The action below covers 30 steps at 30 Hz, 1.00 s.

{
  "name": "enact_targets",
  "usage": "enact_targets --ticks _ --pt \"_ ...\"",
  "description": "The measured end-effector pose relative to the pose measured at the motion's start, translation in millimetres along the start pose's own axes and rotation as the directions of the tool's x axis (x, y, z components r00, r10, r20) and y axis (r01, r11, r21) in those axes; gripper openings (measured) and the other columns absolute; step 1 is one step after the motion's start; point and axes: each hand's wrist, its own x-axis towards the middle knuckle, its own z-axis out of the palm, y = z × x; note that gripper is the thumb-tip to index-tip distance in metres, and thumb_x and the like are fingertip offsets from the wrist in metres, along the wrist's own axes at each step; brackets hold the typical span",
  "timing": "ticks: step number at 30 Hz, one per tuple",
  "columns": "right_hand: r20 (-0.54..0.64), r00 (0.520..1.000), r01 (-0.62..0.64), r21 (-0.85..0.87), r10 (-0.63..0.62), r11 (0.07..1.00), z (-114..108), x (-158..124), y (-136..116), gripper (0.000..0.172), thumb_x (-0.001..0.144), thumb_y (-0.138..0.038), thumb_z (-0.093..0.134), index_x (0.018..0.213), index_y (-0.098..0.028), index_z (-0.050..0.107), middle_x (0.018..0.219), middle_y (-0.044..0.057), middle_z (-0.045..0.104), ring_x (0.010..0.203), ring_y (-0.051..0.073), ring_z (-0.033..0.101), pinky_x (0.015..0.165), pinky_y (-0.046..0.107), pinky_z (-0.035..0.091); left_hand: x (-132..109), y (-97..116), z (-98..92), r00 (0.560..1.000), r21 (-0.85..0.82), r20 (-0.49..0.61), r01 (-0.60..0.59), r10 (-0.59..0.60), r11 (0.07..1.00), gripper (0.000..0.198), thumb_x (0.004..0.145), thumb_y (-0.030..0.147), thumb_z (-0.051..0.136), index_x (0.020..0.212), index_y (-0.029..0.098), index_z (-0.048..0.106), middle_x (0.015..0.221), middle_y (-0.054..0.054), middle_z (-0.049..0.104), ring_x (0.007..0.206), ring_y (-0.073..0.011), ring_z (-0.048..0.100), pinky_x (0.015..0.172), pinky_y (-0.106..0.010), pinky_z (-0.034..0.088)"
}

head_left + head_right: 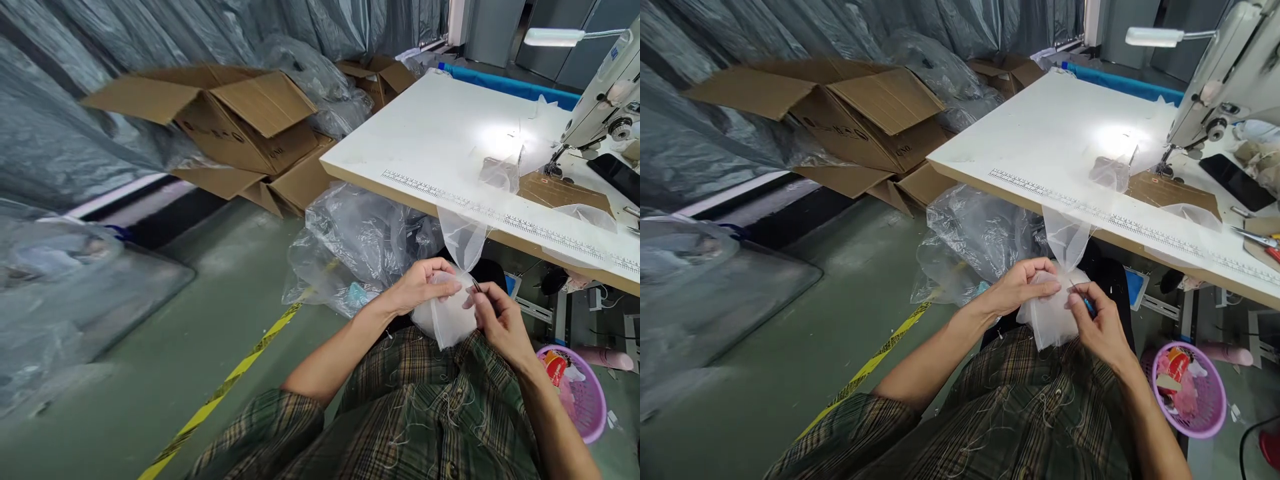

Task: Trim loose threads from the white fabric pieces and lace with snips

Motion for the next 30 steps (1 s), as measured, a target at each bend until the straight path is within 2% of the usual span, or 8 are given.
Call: enact_targets --ticks 3,7,12,17,22,25,28,30 --pt "-0.015 0.999 -0.052 -0.028 0.052 0.998 -1 9 11 0.057 0.094 -0.067 0.034 0.076 -0.02 0.062 0.059 -0.001 0.051 0.053 0.014 0.045 0.049 0.026 0.037 0 -3 -2.2 0.999 -0.031 -0.019 0.031 -0.032 0.999 0.045 0.066 0.046 0.084 0.092 0.012 0.071 0.068 0.001 0.063 0.061 -0.0084 0.05 0.058 -0.022 0.038" --pt "0.026 0.999 -0.019 -0.104 0.022 0.994 2 21 15 0.061 0.089 -0.074 0.036 0.064 -0.021 0.052 0.06 -0.001 0.051 0.055 0.014 0.044 0.052 0.026 0.035 1 -5 -3.7 1.0 0.038 -0.024 -0.015 0.016 0.999 0.036 0.07 0.044 0.081 0.086 0.012 0.076 0.08 -0.004 0.07 0.066 -0.0098 0.054 0.059 -0.023 0.039" --pt "0.077 0.995 0.072 -0.111 -0.064 0.991 7 31 12 0.059 0.089 -0.074 0.036 0.062 -0.022 0.049 0.058 -0.002 0.047 0.054 0.013 0.04 0.052 0.026 0.032 -1 -4 -3.3 0.999 0.101 -0.031 -0.038 0.041 0.994 0.03 0.074 0.042 0.078 0.086 0.014 0.076 0.08 -0.004 0.072 0.07 -0.0118 0.058 0.061 -0.023 0.042" --pt "0.041 0.999 0.041 -0.129 -0.036 0.991 8 29 13 0.06 0.089 -0.074 0.035 0.068 -0.022 0.054 0.057 -0.002 0.046 0.053 0.013 0.039 0.049 0.025 0.031 -3 -1 -3.5 0.999 0.087 -0.036 -0.003 0.006 0.996 0.029 0.075 0.041 0.075 0.084 0.014 0.075 0.073 -0.002 0.068 0.063 -0.0093 0.053 0.057 -0.022 0.038" --pt "0.111 0.992 0.072 -0.166 -0.054 0.984 8 23 5 0.058 0.092 -0.071 0.033 0.064 -0.022 0.047 0.057 -0.002 0.045 0.055 0.013 0.042 0.052 0.025 0.033 -5 4 -1.6 1.0 0.107 -0.029 0.008 -0.005 0.994 0.029 0.072 0.042 0.076 0.076 0.013 0.072 0.064 0.001 0.06 0.058 -0.0078 0.046 0.054 -0.022 0.033" --pt "0.131 0.99 0.067 -0.174 -0.044 0.982 9 24 3 0.054 0.092 -0.068 0.036 0.066 -0.022 0.048 0.056 -0.003 0.043 0.053 0.012 0.039 0.051 0.025 0.031 -5 5 -1.5 0.999 0.114 -0.017 0.037 -0.036 0.993 0.03 0.071 0.042 0.076 0.074 0.013 0.069 0.059 0.003 0.054 0.055 -0.0067 0.041 0.05 -0.021 0.029" --pt "0.099 0.995 0.021 -0.186 -0.003 0.982 10 24 6 0.049 0.091 -0.064 0.04 0.066 -0.023 0.048 0.054 -0.005 0.039 0.051 0.012 0.036 0.05 0.025 0.029 -5 6 -1.5 0.998 0.114 -0.015 0.062 -0.061 0.992 0.031 0.072 0.043 0.075 0.074 0.013 0.069 0.057 0.003 0.051 0.053 -0.0063 0.04 0.048 -0.021 0.028" --pt "0.058 0.998 -0.002 -0.169 0.012 0.986 11 17 8 0.045 0.091 -0.061 0.043 0.069 -0.023 0.05 0.057 -0.004 0.043 0.052 0.012 0.037 0.05 0.025 0.03 -9 8 0.4 0.999 0.137 -0.017 0.045 -0.044 0.989 0.03 0.073 0.043 0.074 0.075 0.013 0.069 0.058 0.003 0.053 0.053 -0.0066 0.04 0.048 -0.021 0.029"
